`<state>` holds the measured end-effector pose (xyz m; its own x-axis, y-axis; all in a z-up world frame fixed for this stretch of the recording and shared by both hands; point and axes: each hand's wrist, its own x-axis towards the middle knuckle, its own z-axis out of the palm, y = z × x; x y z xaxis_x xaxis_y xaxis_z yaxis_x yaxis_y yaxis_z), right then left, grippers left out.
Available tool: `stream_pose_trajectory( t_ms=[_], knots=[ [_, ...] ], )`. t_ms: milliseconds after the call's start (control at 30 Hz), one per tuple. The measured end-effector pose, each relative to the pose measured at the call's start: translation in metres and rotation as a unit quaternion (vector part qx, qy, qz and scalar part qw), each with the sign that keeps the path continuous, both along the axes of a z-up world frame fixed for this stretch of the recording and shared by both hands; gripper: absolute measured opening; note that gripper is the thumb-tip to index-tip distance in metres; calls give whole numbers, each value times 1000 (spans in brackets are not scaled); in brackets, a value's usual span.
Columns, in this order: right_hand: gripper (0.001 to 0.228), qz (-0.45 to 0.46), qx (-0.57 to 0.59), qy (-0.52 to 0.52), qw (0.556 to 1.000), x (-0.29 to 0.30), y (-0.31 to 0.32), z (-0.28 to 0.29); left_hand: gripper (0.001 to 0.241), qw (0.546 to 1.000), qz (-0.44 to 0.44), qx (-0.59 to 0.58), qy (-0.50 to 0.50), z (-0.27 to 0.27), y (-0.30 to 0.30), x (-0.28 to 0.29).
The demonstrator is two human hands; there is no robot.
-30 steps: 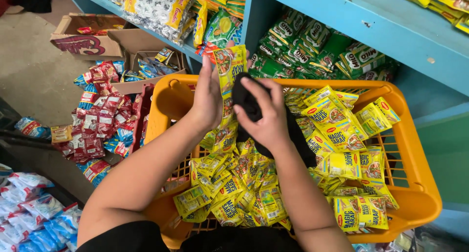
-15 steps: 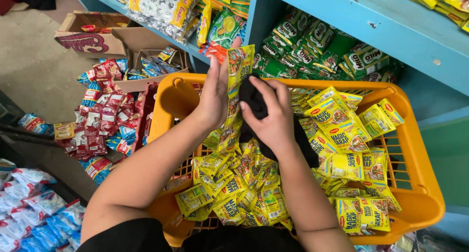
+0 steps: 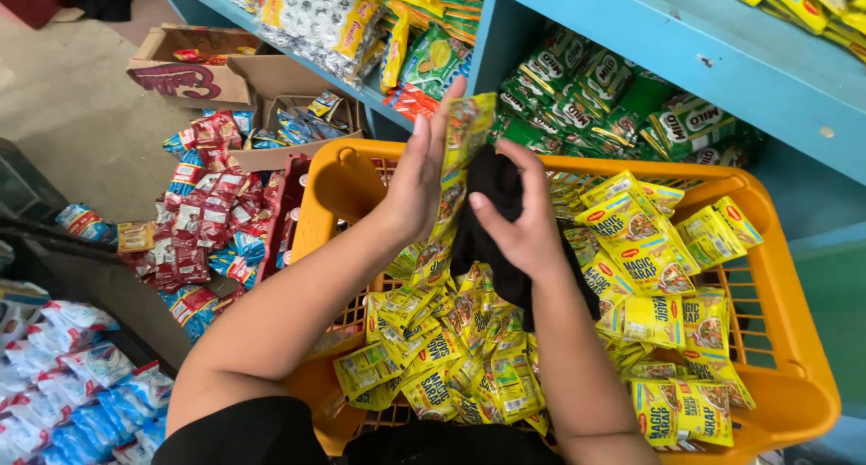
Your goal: Sorting and organizing seasoning sachets into a plastic crate in a grocery store.
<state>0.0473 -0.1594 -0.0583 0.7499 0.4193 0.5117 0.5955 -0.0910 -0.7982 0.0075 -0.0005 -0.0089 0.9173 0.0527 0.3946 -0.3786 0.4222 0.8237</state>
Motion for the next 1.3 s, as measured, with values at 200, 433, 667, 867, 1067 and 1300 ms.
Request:
stream_pose_trajectory(
  t_ms=[200,433,667,867,1067,1300],
  knots=[
    [81,105,134,196,966,-2,-3,-4,80,997,-36,38,-50,-17,4,9],
    [71,77,152,253,952,3,-11,0,83,995,-30,89,-12,-14,19,11],
    [65,-41,182,166,968,3,-27,13,94,941,-139,307,23,28,20,-15],
    [53,-120,86,-88,985,-22,-8,27,89,948,-150,279,12,-28,-4,-1],
    [49,-102,-8,-215,971,-33,7,18,63,986,-137,29,94,-42,-6,3],
    [37,-158,35,-161,974,5,-17,10,100,943,-181,248,130,7,-8,-16]
  ],
)
